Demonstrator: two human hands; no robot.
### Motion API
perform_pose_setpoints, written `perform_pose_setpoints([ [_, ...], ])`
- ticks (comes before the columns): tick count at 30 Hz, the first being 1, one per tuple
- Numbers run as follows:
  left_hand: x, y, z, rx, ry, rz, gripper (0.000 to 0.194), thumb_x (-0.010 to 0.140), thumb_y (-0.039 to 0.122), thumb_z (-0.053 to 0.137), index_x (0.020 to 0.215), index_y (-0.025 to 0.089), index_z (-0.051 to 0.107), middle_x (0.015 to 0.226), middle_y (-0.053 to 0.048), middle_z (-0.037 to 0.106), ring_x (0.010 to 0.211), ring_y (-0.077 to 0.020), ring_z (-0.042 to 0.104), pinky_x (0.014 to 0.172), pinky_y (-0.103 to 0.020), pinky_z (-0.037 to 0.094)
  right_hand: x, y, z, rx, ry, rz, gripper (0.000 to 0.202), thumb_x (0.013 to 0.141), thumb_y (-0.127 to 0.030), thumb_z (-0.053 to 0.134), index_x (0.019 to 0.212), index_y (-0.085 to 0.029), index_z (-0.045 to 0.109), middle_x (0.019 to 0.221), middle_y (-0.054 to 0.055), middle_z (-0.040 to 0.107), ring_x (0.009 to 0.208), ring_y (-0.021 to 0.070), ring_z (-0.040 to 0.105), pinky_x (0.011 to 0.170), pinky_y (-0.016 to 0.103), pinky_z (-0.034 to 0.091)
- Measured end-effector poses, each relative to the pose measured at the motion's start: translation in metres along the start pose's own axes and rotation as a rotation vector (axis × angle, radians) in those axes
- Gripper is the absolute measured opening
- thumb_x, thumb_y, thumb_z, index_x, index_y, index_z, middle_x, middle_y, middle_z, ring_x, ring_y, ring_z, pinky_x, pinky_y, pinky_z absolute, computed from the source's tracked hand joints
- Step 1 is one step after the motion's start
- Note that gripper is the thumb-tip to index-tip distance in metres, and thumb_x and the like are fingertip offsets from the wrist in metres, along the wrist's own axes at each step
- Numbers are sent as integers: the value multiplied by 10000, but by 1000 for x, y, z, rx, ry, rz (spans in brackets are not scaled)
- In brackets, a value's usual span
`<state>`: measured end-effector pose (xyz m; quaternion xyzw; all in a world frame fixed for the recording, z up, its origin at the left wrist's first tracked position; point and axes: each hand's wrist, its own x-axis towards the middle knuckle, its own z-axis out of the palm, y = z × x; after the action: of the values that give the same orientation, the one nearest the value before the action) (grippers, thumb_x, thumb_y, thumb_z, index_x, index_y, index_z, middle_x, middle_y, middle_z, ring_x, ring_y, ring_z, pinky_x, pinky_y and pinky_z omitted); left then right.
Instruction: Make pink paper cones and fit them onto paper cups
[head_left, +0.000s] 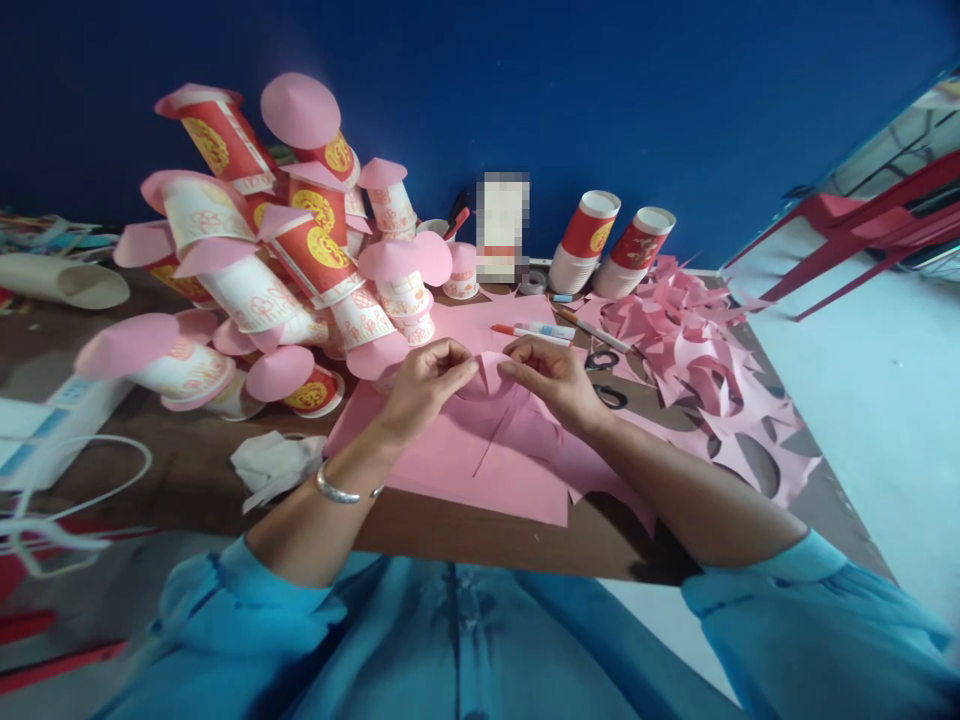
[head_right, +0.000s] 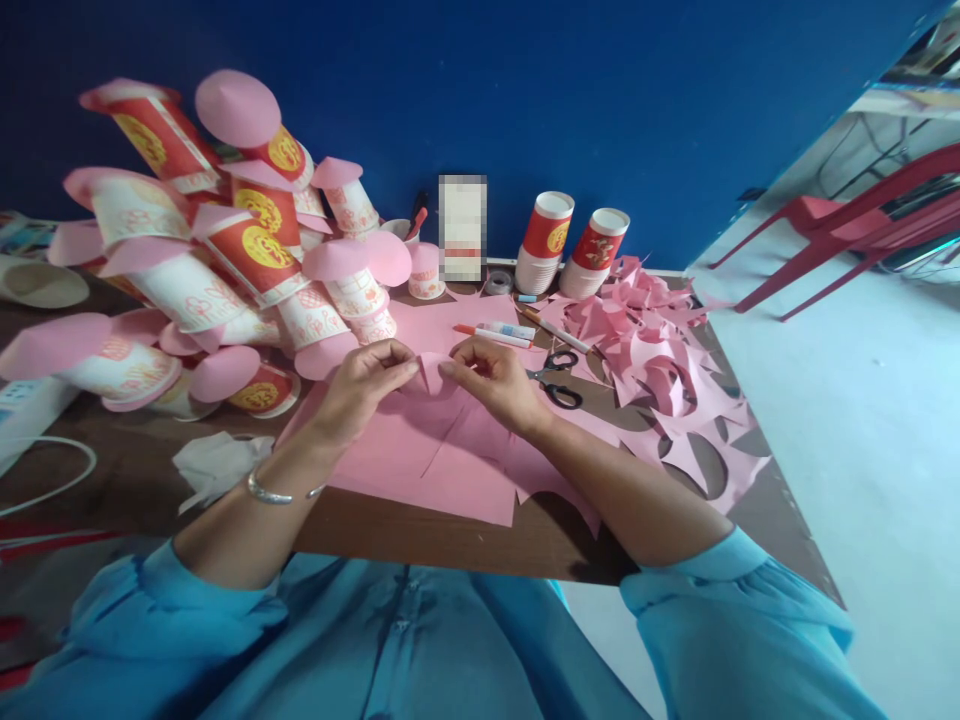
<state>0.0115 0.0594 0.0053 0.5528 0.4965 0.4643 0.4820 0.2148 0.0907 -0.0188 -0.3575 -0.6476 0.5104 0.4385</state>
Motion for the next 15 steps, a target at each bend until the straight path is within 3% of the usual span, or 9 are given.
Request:
perform_pose_setpoints([
  [7, -2, -2, 1, -19, -13, -4, 267, 774, 429, 764, 750, 196, 635, 723, 12, 568, 686, -130, 473, 648, -271, 401, -2, 0, 2, 55, -5, 40, 415, 848, -549, 822, 707, -213, 623, 785, 12, 622, 751, 166, 538, 698, 338, 430],
  [15, -3, 3, 1, 28, -24, -12, 295, 817, 462, 750, 746, 195, 646, 713, 7, 556, 691, -138, 462, 649, -279, 396, -1, -3, 3, 68, -17, 79, 451, 808, -588, 834, 693, -211, 615, 756, 9, 600, 730, 157, 514, 663, 315, 410],
])
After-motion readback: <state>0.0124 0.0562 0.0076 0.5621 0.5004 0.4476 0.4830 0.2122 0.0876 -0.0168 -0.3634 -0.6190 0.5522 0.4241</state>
